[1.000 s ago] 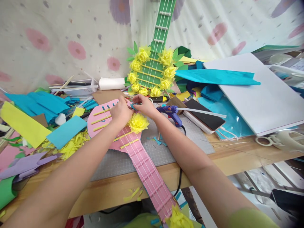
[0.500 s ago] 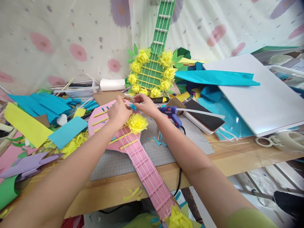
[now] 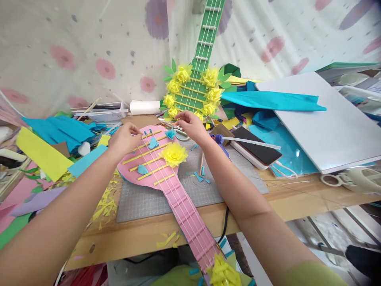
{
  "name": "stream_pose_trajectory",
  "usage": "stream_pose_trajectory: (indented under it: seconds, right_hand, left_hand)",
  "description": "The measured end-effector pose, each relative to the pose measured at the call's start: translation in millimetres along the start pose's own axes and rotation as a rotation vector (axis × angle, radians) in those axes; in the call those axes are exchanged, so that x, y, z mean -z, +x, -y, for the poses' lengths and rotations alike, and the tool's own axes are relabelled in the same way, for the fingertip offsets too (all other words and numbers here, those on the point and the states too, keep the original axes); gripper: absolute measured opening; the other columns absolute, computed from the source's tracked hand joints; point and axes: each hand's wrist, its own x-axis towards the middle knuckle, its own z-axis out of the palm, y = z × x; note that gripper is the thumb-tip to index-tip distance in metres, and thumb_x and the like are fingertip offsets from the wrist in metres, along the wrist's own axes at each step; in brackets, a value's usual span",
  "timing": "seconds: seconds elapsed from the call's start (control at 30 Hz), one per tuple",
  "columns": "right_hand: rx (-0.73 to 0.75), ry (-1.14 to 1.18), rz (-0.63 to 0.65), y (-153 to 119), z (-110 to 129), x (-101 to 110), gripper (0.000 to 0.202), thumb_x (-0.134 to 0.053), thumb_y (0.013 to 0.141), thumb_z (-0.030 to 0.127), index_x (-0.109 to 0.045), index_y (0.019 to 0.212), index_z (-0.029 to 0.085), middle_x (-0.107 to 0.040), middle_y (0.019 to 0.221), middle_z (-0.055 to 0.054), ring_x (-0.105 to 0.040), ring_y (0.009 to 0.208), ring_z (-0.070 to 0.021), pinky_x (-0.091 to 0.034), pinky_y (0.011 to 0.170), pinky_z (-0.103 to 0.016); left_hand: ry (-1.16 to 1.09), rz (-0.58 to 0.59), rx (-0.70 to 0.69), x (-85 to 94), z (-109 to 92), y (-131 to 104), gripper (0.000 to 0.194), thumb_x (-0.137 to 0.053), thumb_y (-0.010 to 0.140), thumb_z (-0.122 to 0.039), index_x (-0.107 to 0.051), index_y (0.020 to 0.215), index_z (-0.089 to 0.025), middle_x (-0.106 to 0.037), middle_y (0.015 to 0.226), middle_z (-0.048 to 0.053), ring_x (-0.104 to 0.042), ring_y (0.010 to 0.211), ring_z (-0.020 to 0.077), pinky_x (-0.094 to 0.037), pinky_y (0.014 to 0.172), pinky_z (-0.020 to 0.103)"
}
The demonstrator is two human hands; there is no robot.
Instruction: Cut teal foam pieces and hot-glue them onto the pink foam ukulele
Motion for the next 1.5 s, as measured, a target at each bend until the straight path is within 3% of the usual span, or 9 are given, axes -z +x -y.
stream_pose_trajectory:
  seconds: [0.17,0.27,0.4,0.6,0.7,0.9,1.13,1.37,1.5]
  right_hand:
    - [0.013,-0.147,-0.06,-16,8,16,0.018,-0.037,0.077,0.012,-0.051,0.083,0.022,-0.04,0.057,0.005,-0.04,0.051,-0.0117,-0.038,0.058,-0.027]
    - [0.009,-0.228,0.001,-36,11,28,0.015,-0.039,0.078,0.014,-0.05,0.084,0.022,-0.038,0.055,0.006,-0.037,0.048,-0.0109,-0.033,0.053,-0.025]
    - [0.001,-0.356,0.2,-68,9,47,0.014,-0.044,0.078,0.019,-0.054,0.087,0.022,-0.04,0.054,0.006,-0.04,0.049,-0.0108,-0.031,0.05,-0.024]
    - [-0.24,-0.38,0.523,-99,4,93,0.015,-0.054,0.075,0.032,-0.059,0.082,0.02,-0.055,0.061,0.002,-0.05,0.051,-0.0113,-0.038,0.051,-0.025]
    - [-0.348,-0.424,0.62,-100,0,119,0.024,-0.057,0.074,0.043,-0.056,0.07,0.019,-0.053,0.059,0.001,-0.049,0.051,-0.0111,-0.036,0.051,-0.025]
    - [-0.326,-0.699,0.393,-95,-15,137,0.041,-0.064,0.066,0.059,-0.05,0.069,0.02,-0.05,0.064,0.002,-0.042,0.059,-0.0112,-0.027,0.053,-0.025]
    - [-0.244,-0.666,0.156,-94,-28,122,0.041,-0.067,0.065,0.054,-0.044,0.071,0.021,-0.047,0.067,0.003,-0.043,0.059,-0.011,-0.03,0.055,-0.026]
    - [-0.249,-0.605,0.099,-87,-40,104,0.035,-0.064,0.071,0.048,-0.062,0.09,0.018,-0.062,0.071,-0.002,-0.055,0.063,-0.0156,-0.039,0.059,-0.027]
    - [-0.315,-0.622,-0.005,-85,-46,93,0.035,-0.066,0.07,0.046,-0.067,0.087,0.015,-0.067,0.077,-0.008,-0.061,0.072,-0.0211,-0.043,0.062,-0.029]
  left_hand:
    - [0.071,0.088,-0.07,-13.0,4,-12,0.023,-0.055,0.073,-0.048,-0.062,0.081,-0.028,-0.069,0.09,0.0,-0.063,0.083,0.0213,-0.043,0.064,0.03]
    - [0.075,0.091,-0.15,-17.2,3,-16,0.02,-0.056,0.073,-0.046,-0.064,0.077,-0.028,-0.069,0.087,-0.001,-0.063,0.08,0.0201,-0.042,0.061,0.029]
    - [0.016,0.103,-0.215,-18.6,2,-16,0.015,-0.059,0.071,-0.039,-0.065,0.078,-0.026,-0.069,0.083,-0.001,-0.062,0.074,0.0175,-0.041,0.06,0.027]
    - [0.012,0.075,-0.238,-18.8,4,-5,0.021,-0.052,0.077,-0.038,-0.067,0.083,-0.024,-0.069,0.08,0.002,-0.06,0.071,0.0176,-0.039,0.059,0.027]
    - [0.054,0.107,-0.271,-19.1,5,1,0.024,-0.052,0.076,-0.041,-0.067,0.081,-0.023,-0.069,0.08,0.003,-0.059,0.07,0.0187,-0.038,0.058,0.028]
    - [0.003,0.175,-0.271,-22.0,6,5,0.016,-0.059,0.068,-0.037,-0.064,0.072,-0.023,-0.069,0.078,0.003,-0.06,0.069,0.0191,-0.037,0.057,0.028]
    - [-0.061,0.156,-0.249,-23.7,7,6,0.02,-0.059,0.069,-0.041,-0.059,0.066,-0.021,-0.065,0.069,0.003,-0.057,0.062,0.018,-0.034,0.053,0.028]
    - [-0.18,0.124,-0.213,-24.4,11,9,0.023,-0.065,0.065,-0.041,-0.059,0.075,-0.021,-0.066,0.073,0.002,-0.058,0.064,0.017,-0.038,0.056,0.027]
    - [-0.22,0.106,-0.207,-24.9,13,8,0.027,-0.065,0.064,-0.034,-0.06,0.087,-0.021,-0.068,0.08,0.002,-0.061,0.071,0.0177,-0.039,0.056,0.025]
